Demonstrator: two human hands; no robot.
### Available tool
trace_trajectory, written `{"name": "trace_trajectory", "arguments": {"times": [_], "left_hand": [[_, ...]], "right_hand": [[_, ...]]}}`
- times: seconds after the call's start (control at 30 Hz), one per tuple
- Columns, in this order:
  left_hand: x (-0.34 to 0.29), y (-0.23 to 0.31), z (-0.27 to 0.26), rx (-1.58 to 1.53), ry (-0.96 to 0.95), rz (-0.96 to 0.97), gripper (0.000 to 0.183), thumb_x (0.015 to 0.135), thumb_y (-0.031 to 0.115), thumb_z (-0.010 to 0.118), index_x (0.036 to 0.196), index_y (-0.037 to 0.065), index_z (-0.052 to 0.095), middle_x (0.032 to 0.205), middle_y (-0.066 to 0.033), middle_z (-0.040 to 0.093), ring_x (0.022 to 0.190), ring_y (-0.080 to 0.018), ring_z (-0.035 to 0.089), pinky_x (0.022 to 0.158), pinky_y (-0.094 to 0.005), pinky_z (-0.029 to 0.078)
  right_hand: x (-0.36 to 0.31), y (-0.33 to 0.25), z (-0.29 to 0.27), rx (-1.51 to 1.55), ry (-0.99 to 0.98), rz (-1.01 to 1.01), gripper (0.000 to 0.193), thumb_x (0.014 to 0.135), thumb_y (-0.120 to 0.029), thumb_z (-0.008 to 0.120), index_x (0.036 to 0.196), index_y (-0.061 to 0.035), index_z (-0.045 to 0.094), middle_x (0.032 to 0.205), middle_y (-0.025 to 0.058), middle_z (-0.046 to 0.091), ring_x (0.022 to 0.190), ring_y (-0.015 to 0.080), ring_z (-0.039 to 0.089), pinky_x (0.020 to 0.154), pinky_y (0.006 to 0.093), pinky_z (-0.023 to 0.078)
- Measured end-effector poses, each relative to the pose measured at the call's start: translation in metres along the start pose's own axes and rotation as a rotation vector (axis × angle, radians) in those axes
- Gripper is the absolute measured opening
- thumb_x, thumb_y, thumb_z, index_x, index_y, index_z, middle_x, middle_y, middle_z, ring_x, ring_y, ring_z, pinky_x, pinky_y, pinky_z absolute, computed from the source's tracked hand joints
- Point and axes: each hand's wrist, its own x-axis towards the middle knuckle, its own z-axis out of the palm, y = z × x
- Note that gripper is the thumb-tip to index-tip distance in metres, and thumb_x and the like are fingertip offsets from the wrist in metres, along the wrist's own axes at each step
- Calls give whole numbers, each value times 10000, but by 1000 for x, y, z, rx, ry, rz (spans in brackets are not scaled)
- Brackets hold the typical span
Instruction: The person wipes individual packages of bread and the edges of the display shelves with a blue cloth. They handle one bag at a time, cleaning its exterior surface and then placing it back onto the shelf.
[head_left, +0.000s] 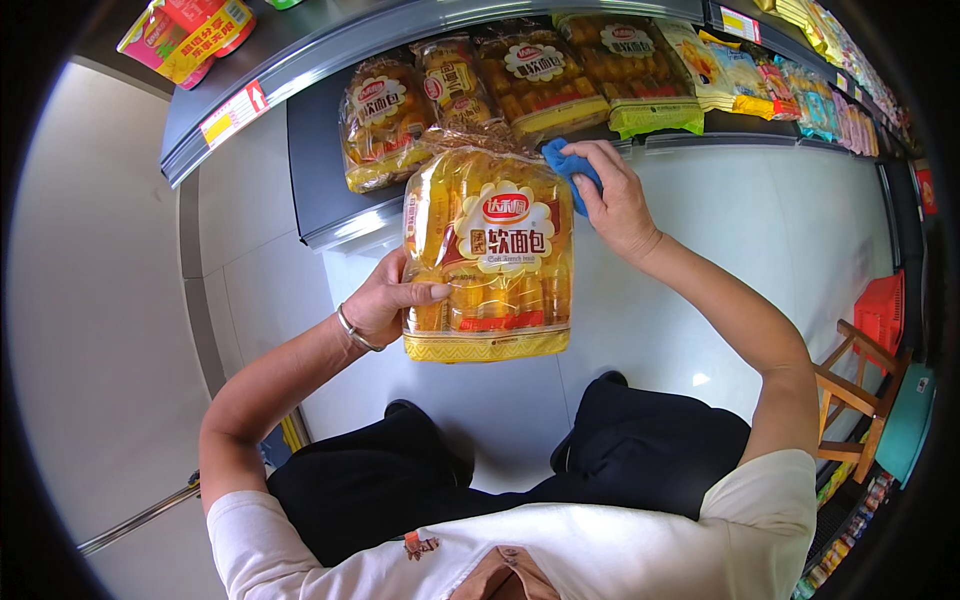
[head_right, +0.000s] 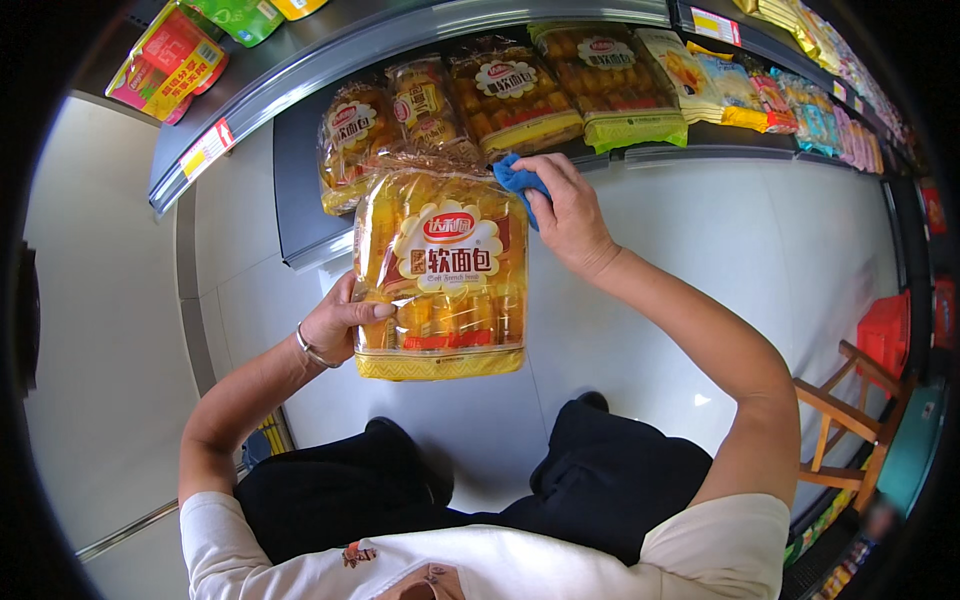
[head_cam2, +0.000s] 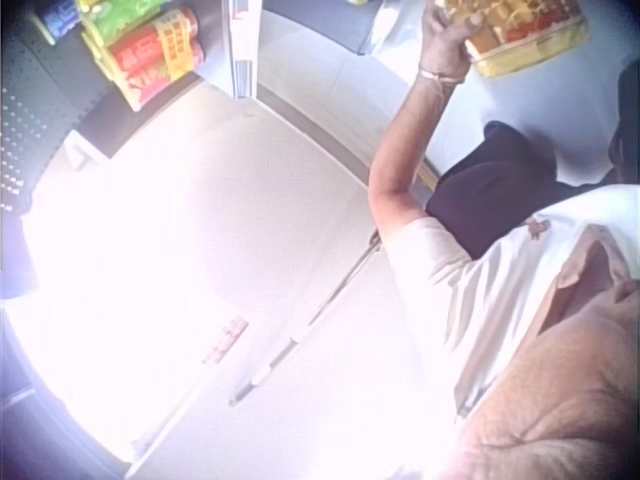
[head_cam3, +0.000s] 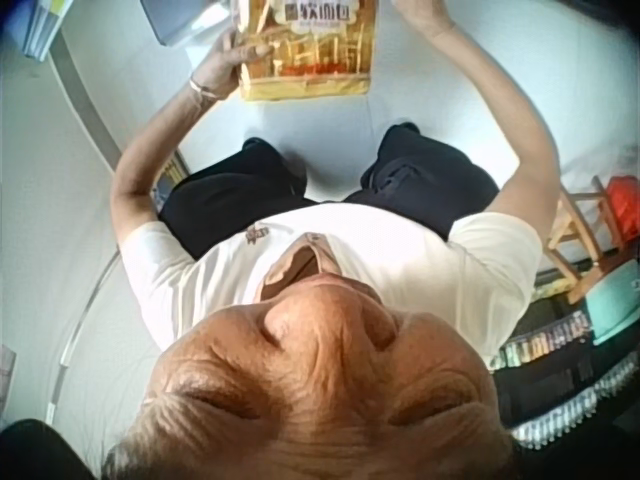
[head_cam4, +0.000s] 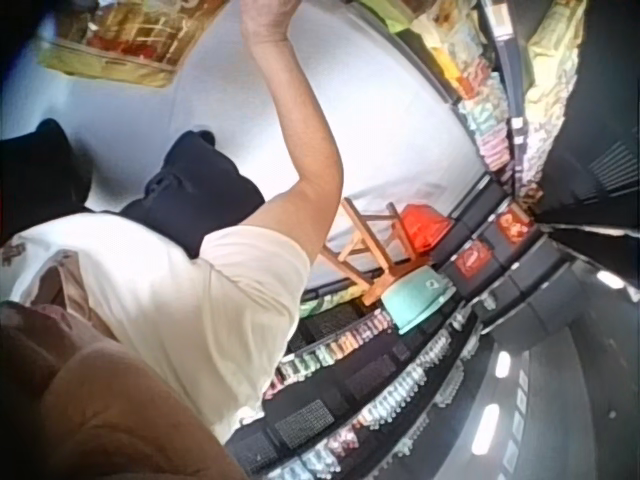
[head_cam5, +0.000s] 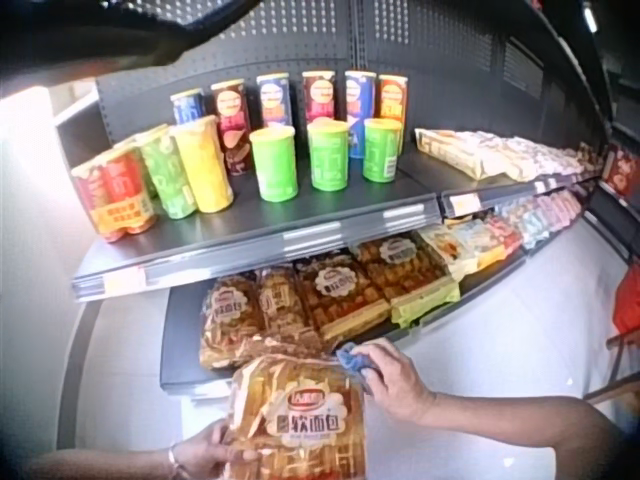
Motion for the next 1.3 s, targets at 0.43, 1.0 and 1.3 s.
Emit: {"name": "trace_trajectory", "arguments": {"times": [0.43,1.0,1.3], "left_hand": [[1,13,5,146,142,177,689,762,58,796,1339,15,422,1257,-117,604,1170,-231,592,1032,-395,466],[-11,7,93,1364,89,514,1040,735,213,816,1483,-77,153,1422,-391,296,1351,-493,334,1105,-463,341],[22,20,-30,50,-8,-80,897,833,526,706,1469,33,311,1437,-133,461,1317,-265,462,1113,-415,372]], "right_hand": [[-34,-33,13,938,-186,972,288,895,-35,545,1181,-33,512,1008,66,581,880,156,575,806,316,505],[-13,-83,-7,1115,-193,723,590,793,-171,722,1311,-13,487,1217,96,605,1158,197,544,1045,356,393],[-9,-36,-22,1612,-450,990,668,762,-234,687,1350,-14,462,1278,124,586,1196,260,537,1096,416,362]]}}
